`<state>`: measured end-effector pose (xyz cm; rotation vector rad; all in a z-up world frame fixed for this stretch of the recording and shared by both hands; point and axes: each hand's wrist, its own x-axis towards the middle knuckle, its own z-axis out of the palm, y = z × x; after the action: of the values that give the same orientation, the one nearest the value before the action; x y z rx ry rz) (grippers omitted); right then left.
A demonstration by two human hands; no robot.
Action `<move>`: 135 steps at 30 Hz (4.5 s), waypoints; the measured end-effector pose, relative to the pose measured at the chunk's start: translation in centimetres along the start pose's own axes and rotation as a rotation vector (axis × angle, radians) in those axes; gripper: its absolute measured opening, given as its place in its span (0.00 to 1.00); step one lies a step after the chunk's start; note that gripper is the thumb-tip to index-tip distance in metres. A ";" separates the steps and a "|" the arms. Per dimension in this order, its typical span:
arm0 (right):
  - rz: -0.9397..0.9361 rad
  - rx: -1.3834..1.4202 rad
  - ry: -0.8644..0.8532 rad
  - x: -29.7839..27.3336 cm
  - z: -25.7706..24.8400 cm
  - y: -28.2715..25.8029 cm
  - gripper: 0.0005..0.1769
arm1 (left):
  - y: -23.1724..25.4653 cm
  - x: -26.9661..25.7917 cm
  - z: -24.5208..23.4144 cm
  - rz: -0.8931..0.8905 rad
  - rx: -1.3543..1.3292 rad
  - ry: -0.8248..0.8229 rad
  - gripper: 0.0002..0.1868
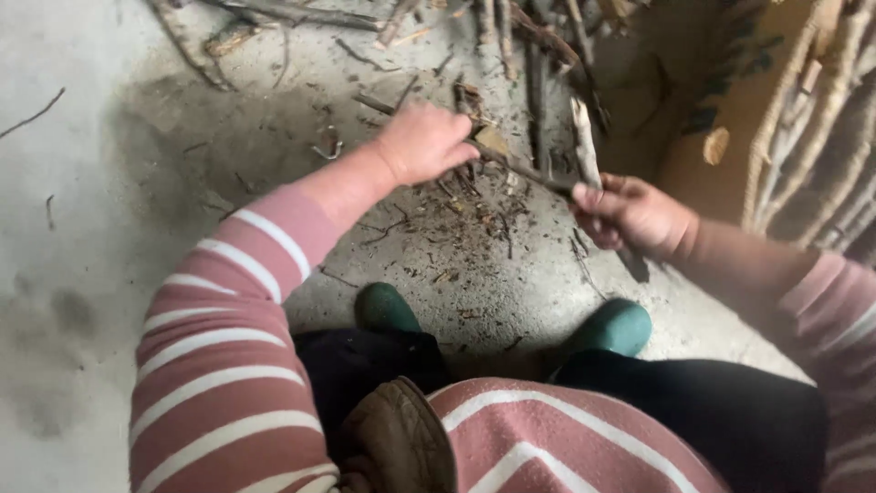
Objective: Picking up sticks and branches from the floor and placing them into a cardboard box.
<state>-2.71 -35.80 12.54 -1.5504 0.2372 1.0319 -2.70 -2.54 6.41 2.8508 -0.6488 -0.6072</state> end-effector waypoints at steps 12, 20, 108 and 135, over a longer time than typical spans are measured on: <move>-0.426 0.291 -0.009 -2.9 -1.5 -7.6 0.25 | 8.7 6.7 -3.3 -0.098 -0.596 0.549 0.16; -0.223 0.506 0.407 -4.8 -1.0 -9.3 0.20 | 20.8 6.2 -7.6 0.138 -1.170 0.165 0.09; -0.630 -0.416 0.322 6.0 -4.7 0.0 0.24 | 16.1 13.6 -3.1 -0.158 -1.803 0.357 0.27; -0.517 -0.013 0.547 -1.2 -12.4 -6.8 0.15 | -1.4 19.8 2.1 -0.935 -0.916 0.461 0.51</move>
<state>6.93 -45.20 16.99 -1.7581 0.1871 0.1967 13.29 -10.21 -2.81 2.0938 0.8669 -0.1964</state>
